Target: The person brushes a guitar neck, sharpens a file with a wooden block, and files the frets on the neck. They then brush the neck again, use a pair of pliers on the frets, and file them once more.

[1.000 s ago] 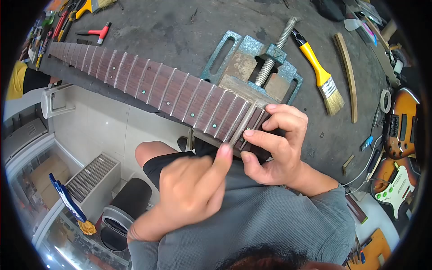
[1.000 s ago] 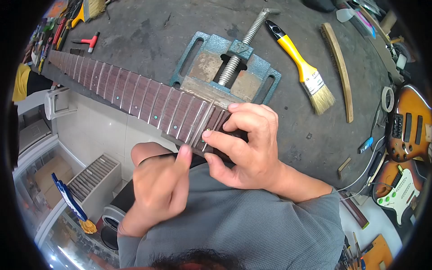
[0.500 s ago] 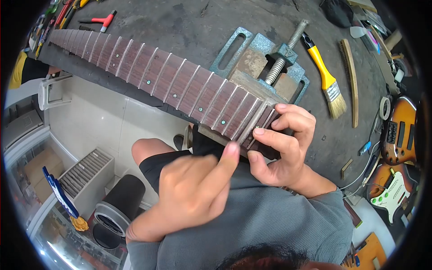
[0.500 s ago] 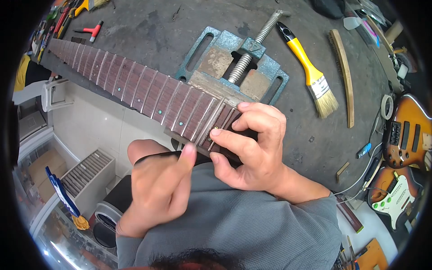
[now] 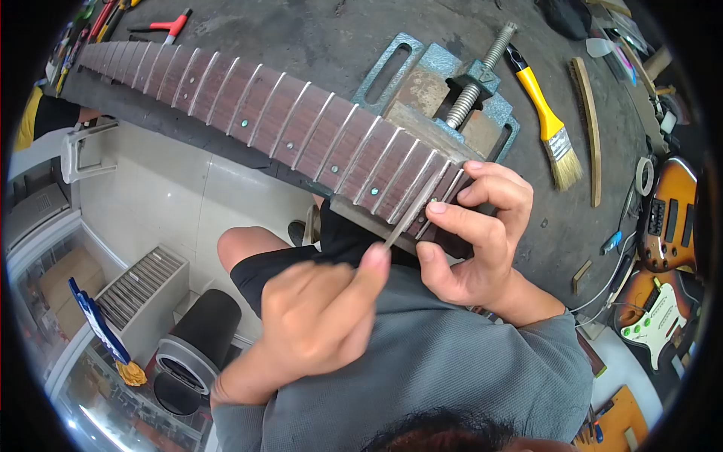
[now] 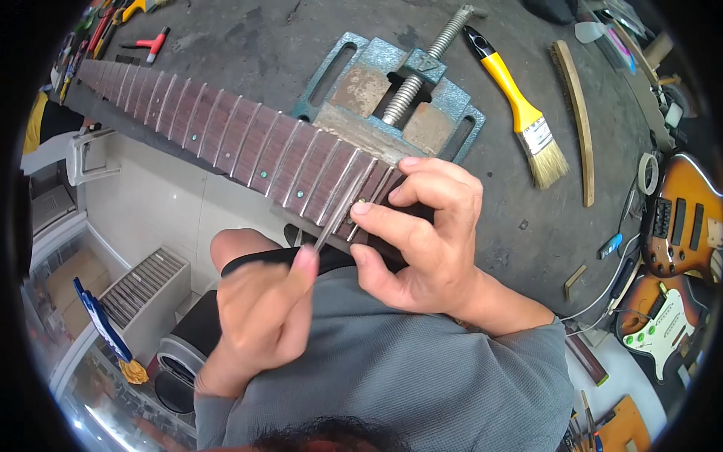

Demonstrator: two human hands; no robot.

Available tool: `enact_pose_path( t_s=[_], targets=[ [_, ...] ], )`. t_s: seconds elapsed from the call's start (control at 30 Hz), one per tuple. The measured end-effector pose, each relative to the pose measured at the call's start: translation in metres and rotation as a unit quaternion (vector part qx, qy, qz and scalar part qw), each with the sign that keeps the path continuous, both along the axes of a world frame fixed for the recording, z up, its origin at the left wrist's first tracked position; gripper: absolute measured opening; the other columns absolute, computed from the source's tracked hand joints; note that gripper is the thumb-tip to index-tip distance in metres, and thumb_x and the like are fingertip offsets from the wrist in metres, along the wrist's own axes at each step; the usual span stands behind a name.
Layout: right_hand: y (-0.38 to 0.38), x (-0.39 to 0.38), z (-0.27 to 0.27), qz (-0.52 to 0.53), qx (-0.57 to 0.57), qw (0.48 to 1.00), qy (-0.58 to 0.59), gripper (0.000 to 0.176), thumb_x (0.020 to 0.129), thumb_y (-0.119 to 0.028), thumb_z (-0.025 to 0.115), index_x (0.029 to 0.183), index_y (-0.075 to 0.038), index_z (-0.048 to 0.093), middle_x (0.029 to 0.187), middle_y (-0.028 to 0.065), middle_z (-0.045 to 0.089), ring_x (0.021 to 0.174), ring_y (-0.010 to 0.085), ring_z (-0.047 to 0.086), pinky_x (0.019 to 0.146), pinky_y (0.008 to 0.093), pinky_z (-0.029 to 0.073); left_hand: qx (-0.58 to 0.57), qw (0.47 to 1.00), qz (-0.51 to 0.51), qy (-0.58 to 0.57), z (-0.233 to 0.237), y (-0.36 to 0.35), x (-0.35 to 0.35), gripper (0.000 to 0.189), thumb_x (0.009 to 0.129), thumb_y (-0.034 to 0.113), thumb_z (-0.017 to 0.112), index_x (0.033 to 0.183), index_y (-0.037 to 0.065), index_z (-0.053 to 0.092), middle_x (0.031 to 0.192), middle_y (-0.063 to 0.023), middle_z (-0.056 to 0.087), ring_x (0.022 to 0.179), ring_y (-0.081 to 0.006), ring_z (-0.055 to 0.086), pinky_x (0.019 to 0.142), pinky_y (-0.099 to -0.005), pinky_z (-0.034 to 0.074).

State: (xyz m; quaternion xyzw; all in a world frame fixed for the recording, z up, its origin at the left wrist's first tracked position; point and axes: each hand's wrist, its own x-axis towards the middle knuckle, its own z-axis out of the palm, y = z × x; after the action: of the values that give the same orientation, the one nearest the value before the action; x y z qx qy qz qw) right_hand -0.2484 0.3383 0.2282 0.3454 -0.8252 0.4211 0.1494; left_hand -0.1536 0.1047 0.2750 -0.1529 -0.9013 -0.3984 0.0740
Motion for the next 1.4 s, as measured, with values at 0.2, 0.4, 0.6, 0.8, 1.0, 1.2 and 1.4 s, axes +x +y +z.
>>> enact_pose_path(
  t_s=[0.2, 0.4, 0.6, 0.8, 1.0, 1.2, 1.4],
  targets=[
    [-0.001, -0.001, -0.003, 0.008, -0.003, 1.000, 0.020, 0.049, 0.076, -0.025, 0.090, 0.122, -0.014, 0.079, 0.115, 0.0108, 0.056, 0.117, 0.0345, 0.058, 0.105, 0.0504, 0.052, -0.013, 1.000, 0.006, -0.006, 0.001, -0.001, 0.007, 0.047, 0.082, -0.012, 0.076, 0.128, -0.008, 0.076, 0.076, -0.0062, 0.066, 0.059, -0.0233, 0.063, 0.055, -0.0371, 0.047],
    [-0.001, 0.000, -0.004, 0.006, 0.002, 1.000, 0.022, 0.050, 0.076, -0.024, 0.089, 0.124, -0.014, 0.078, 0.115, 0.0114, 0.056, 0.116, 0.0349, 0.058, 0.104, 0.0520, 0.053, -0.017, 0.999, 0.003, 0.027, -0.003, 0.010, -0.023, 0.053, 0.082, -0.011, 0.078, 0.135, -0.007, 0.075, 0.076, -0.0064, 0.065, 0.059, -0.0247, 0.064, 0.055, -0.0387, 0.047],
    [-0.001, 0.001, -0.002, 0.010, 0.003, 1.000, 0.011, 0.050, 0.077, -0.022, 0.089, 0.124, -0.012, 0.077, 0.114, 0.0117, 0.055, 0.117, 0.0343, 0.056, 0.105, 0.0532, 0.054, -0.004, 1.000, 0.007, -0.020, 0.001, -0.010, 0.030, 0.052, 0.082, -0.013, 0.075, 0.133, -0.008, 0.075, 0.075, -0.0067, 0.064, 0.058, -0.0223, 0.062, 0.053, -0.0367, 0.043],
    [-0.002, 0.001, -0.003, 0.012, 0.007, 1.000, 0.025, 0.048, 0.077, -0.020, 0.089, 0.123, -0.011, 0.077, 0.114, 0.0127, 0.055, 0.116, 0.0337, 0.056, 0.106, 0.0552, 0.055, -0.002, 1.000, 0.016, 0.024, -0.011, 0.011, -0.015, 0.058, 0.082, -0.011, 0.077, 0.140, -0.004, 0.074, 0.075, -0.0054, 0.063, 0.058, -0.0247, 0.060, 0.056, -0.0389, 0.048],
    [0.000, -0.001, 0.001, 0.018, 0.023, 0.999, 0.024, 0.045, 0.081, -0.022, 0.088, 0.122, -0.009, 0.076, 0.115, 0.0138, 0.056, 0.116, 0.0343, 0.057, 0.109, 0.0550, 0.053, 0.041, 0.995, 0.043, 0.079, -0.024, -0.014, 0.065, 0.053, 0.073, -0.010, 0.076, 0.126, -0.009, 0.078, 0.067, -0.0033, 0.054, 0.049, -0.0188, 0.051, 0.048, -0.0336, 0.039],
    [0.029, -0.029, 0.020, -0.158, 0.095, 0.983, 0.027, 0.041, 0.100, -0.012, 0.071, 0.140, -0.003, 0.068, 0.139, 0.0177, 0.064, 0.136, 0.0363, 0.060, 0.121, 0.0482, 0.043, 0.124, 0.980, 0.109, 0.109, -0.051, -0.020, 0.093, 0.045, 0.079, -0.017, 0.074, 0.124, -0.011, 0.077, 0.068, -0.0049, 0.060, 0.049, -0.0182, 0.053, 0.048, -0.0317, 0.039],
    [0.066, -0.076, 0.017, -0.286, 0.378, 0.880, 0.003, 0.037, 0.107, -0.023, 0.073, 0.140, -0.007, 0.073, 0.138, 0.0171, 0.072, 0.133, 0.0382, 0.066, 0.114, 0.0483, 0.050, 0.143, 0.972, 0.156, 0.098, -0.069, -0.028, 0.116, 0.037, 0.096, -0.016, 0.070, 0.133, -0.012, 0.070, 0.069, -0.0041, 0.065, 0.059, -0.0125, 0.057, 0.062, -0.0274, 0.048]
  ],
)
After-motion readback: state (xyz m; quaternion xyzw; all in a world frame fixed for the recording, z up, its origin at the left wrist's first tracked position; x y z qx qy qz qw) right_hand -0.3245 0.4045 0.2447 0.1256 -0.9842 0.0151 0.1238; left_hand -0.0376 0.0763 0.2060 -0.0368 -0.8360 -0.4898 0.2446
